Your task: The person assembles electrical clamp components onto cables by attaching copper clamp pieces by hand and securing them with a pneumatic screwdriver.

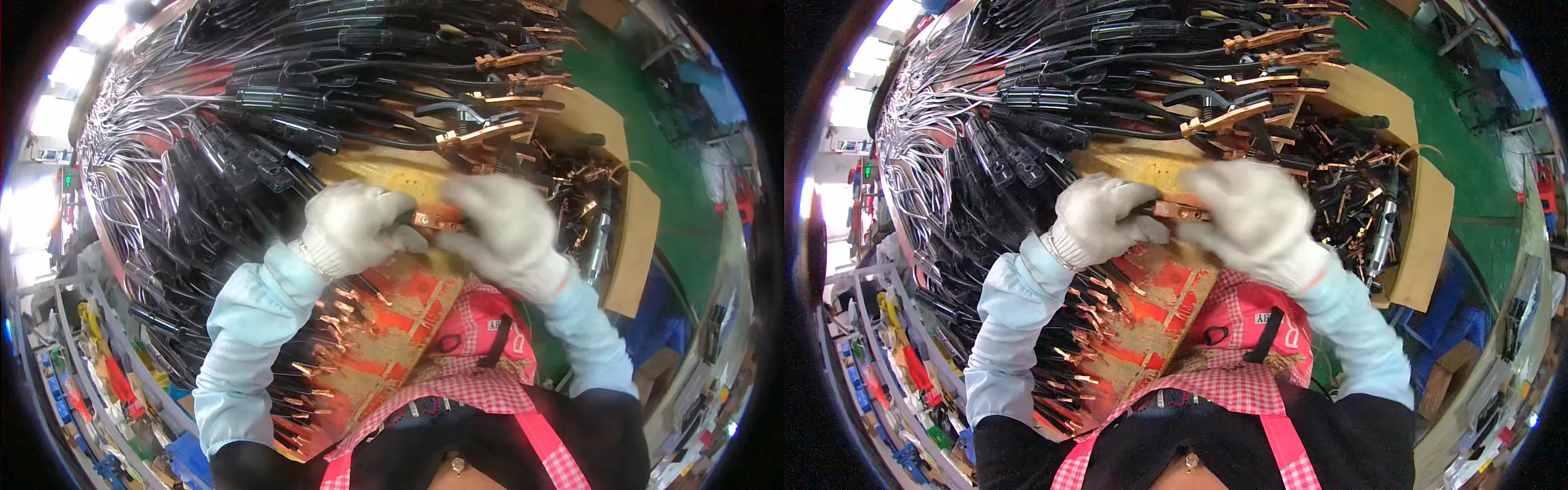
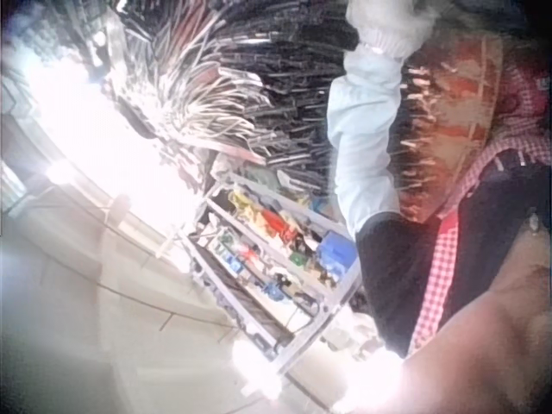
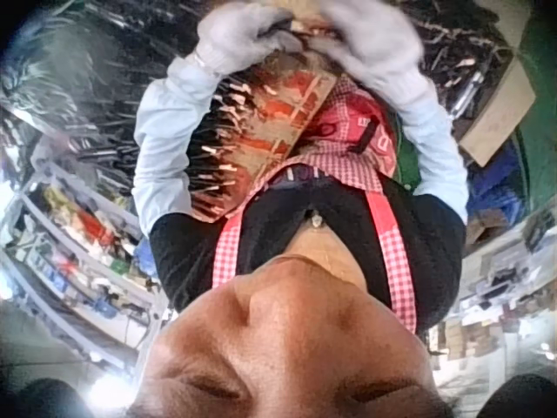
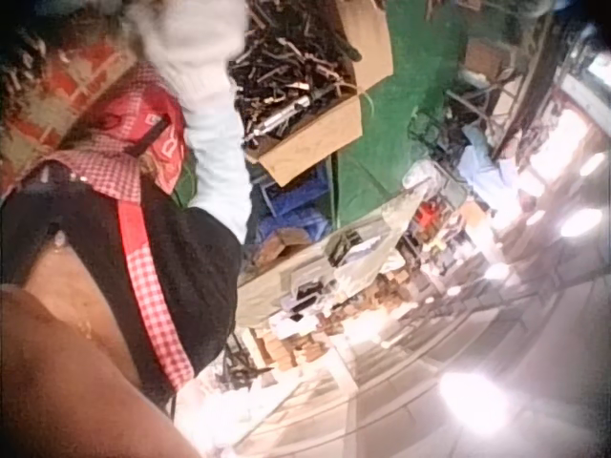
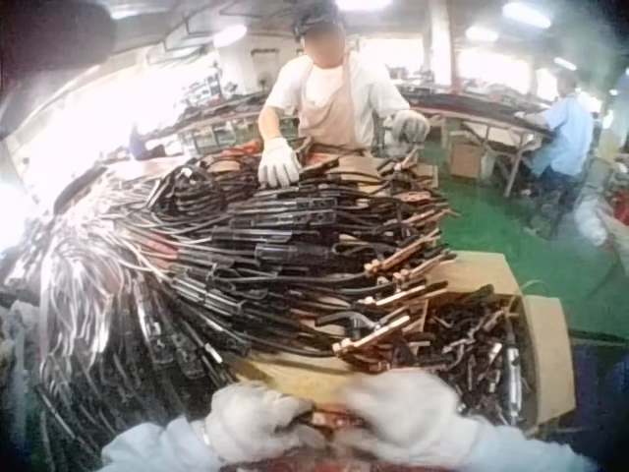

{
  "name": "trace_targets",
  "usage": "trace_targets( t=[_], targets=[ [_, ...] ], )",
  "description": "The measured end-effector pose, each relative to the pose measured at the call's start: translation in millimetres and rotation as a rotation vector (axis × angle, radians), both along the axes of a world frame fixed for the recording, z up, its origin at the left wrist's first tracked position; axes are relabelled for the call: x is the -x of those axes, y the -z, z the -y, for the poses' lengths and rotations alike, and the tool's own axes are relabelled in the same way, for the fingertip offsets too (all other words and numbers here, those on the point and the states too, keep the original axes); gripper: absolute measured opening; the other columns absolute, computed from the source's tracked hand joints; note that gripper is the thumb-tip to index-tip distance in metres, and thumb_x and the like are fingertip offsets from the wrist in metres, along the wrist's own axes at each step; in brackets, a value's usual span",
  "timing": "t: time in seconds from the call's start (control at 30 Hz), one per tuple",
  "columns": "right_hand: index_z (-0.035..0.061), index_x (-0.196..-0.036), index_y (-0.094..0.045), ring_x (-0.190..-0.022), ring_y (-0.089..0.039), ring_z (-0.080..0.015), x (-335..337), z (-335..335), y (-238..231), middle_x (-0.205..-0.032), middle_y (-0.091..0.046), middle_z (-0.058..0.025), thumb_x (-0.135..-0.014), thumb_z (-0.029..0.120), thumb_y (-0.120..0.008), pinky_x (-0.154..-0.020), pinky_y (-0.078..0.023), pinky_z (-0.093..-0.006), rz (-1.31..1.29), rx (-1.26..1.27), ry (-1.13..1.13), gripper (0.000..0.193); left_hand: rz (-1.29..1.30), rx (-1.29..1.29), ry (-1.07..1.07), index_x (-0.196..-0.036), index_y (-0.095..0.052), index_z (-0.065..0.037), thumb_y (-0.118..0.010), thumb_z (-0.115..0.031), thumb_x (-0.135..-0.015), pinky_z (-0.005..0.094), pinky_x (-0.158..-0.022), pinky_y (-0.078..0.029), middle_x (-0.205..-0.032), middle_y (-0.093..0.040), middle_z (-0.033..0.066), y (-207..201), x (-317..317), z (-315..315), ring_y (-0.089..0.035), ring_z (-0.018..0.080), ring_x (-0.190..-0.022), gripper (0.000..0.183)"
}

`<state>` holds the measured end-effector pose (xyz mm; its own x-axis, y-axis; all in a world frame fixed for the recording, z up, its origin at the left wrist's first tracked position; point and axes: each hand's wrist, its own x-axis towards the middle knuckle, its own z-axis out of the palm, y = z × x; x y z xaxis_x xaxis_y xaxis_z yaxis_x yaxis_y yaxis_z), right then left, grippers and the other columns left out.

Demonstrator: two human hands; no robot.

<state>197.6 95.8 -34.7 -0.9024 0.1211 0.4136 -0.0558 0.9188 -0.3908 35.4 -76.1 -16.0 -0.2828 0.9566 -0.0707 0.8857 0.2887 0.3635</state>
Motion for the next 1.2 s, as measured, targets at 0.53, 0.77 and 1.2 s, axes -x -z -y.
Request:
trace_targets(
  t=[0.53, 0.77, 1.2],
  targets=[
    [-0.0005, -0.136, -0.053, -0.089, -0.070, -0.0280, -206, -132, 164, -0.105, -0.071, -0.0176, -0.077, 0.029, -0.076, -0.081, -0.053, -0.0399, 0.311, 0.822, 1.219, 0.070, -0.030, -0.101, 0.036, -0.107, -0.074, -0.019, -0.075, -0.041, -0.083, 0.0419, -0.057, -0.052, -0.078, -0.070, 0.0071, 5, -4, -3, -0.069, 0.0301, -0.068, 0.032],
    [0.0003, -0.113, -0.063, -0.060, -0.056, -0.0134, -91, -65, 10, -0.073, -0.057, -0.0040, -0.094, 0.029, -0.065, -0.054, -0.047, -0.0302, -0.844, 1.805, 0.432, 0.035, -0.026, -0.144, 0.021, -0.105, -0.075, -0.017, -0.075, -0.038, -0.083, 0.0423, -0.059, -0.053, -0.078, -0.070, 0.0081, 9, -7, -6, -0.069, 0.0305, -0.071, 0.030],
    [-0.0118, -0.129, -0.054, -0.084, -0.069, -0.0349, 8, 4, -29, -0.102, -0.071, -0.0203, -0.091, 0.022, -0.070, -0.081, -0.059, -0.0403, -0.568, 1.618, -0.275, 0.053, -0.141, -0.028, 0.008, -0.102, -0.074, -0.018, -0.072, -0.042, -0.084, 0.0433, -0.057, -0.052, -0.078, -0.071, 0.0063, 9, -7, -3, -0.069, 0.0300, -0.068, 0.030]
  ],
)
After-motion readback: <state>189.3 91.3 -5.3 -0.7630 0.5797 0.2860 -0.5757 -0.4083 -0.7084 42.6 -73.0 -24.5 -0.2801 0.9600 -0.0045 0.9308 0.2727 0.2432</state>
